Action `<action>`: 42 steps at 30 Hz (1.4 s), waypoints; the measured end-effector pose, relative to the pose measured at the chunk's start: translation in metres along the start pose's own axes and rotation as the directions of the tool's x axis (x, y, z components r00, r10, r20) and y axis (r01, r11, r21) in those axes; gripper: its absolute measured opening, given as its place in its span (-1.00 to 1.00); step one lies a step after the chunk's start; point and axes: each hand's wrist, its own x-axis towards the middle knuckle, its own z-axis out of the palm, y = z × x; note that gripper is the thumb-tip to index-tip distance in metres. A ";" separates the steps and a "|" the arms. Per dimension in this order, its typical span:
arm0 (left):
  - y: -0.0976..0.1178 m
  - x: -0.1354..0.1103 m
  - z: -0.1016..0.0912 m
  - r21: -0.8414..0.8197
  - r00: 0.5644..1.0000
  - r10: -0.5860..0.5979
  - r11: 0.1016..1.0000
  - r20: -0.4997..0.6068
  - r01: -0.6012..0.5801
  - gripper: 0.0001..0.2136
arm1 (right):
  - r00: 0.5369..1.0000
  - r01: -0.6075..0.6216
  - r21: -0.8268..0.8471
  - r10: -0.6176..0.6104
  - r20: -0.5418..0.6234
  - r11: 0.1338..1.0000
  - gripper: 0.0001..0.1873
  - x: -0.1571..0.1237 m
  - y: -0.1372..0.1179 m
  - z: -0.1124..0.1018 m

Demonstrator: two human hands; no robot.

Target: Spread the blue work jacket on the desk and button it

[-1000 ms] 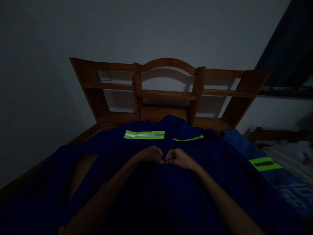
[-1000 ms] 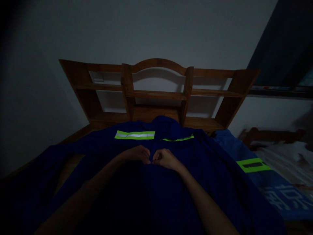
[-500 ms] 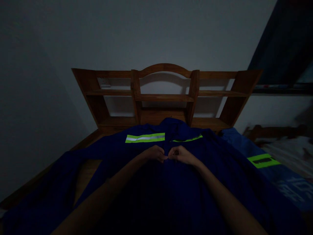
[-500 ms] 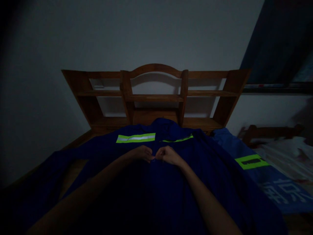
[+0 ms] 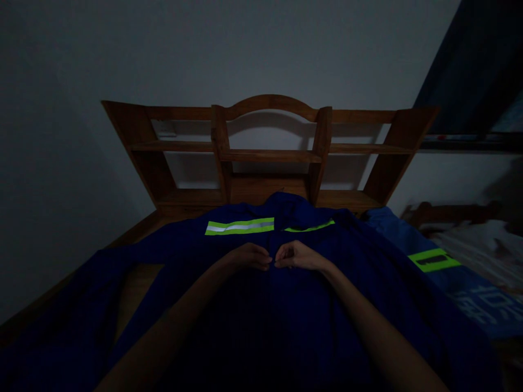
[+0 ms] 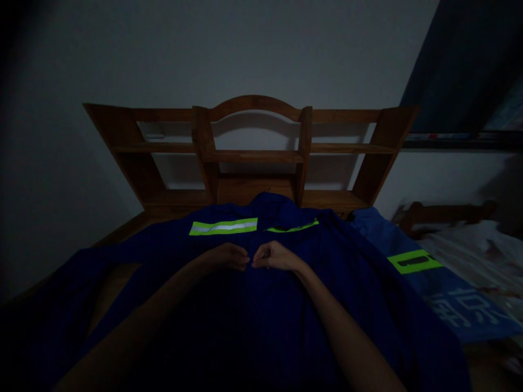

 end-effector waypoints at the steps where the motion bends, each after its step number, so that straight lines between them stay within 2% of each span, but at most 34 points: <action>1: -0.001 0.000 0.000 -0.004 1.000 -0.007 1.000 -0.013 0.006 -0.67 | 1.000 -0.005 0.008 0.005 0.006 1.000 -0.61 0.000 0.001 0.001; 9: -0.002 -0.001 0.006 0.053 0.999 0.024 0.998 -0.036 -0.022 -0.67 | 0.999 0.010 0.012 -0.011 0.033 1.000 -0.63 0.001 0.001 0.001; 17: -0.001 0.001 0.009 0.036 0.990 -0.008 0.999 -0.142 0.013 -0.64 | 0.999 -0.043 -0.075 0.044 0.017 0.996 -0.64 0.000 0.000 -0.001; 23: -0.007 0.004 0.003 0.041 0.996 0.028 0.999 -0.090 -0.025 -0.64 | 0.996 -0.053 -0.035 0.056 0.071 0.998 -0.72 0.000 0.001 -0.003; 31: -0.002 0.001 0.002 0.126 0.999 -0.026 0.992 -0.034 0.030 -0.67 | 0.997 -0.024 -0.046 0.028 0.078 0.999 -0.71 -0.003 -0.002 0.000; 36: -0.001 -0.001 0.004 0.147 0.996 -0.034 0.988 -0.077 0.045 -0.63 | 0.997 0.012 -0.032 -0.009 0.083 0.999 -0.66 -0.004 -0.007 0.000; 42: 0.004 -0.006 0.007 0.265 0.999 0.050 0.963 0.018 -0.053 -0.67 | 0.996 0.005 -0.063 0.000 0.088 0.998 -0.64 -0.004 -0.008 0.000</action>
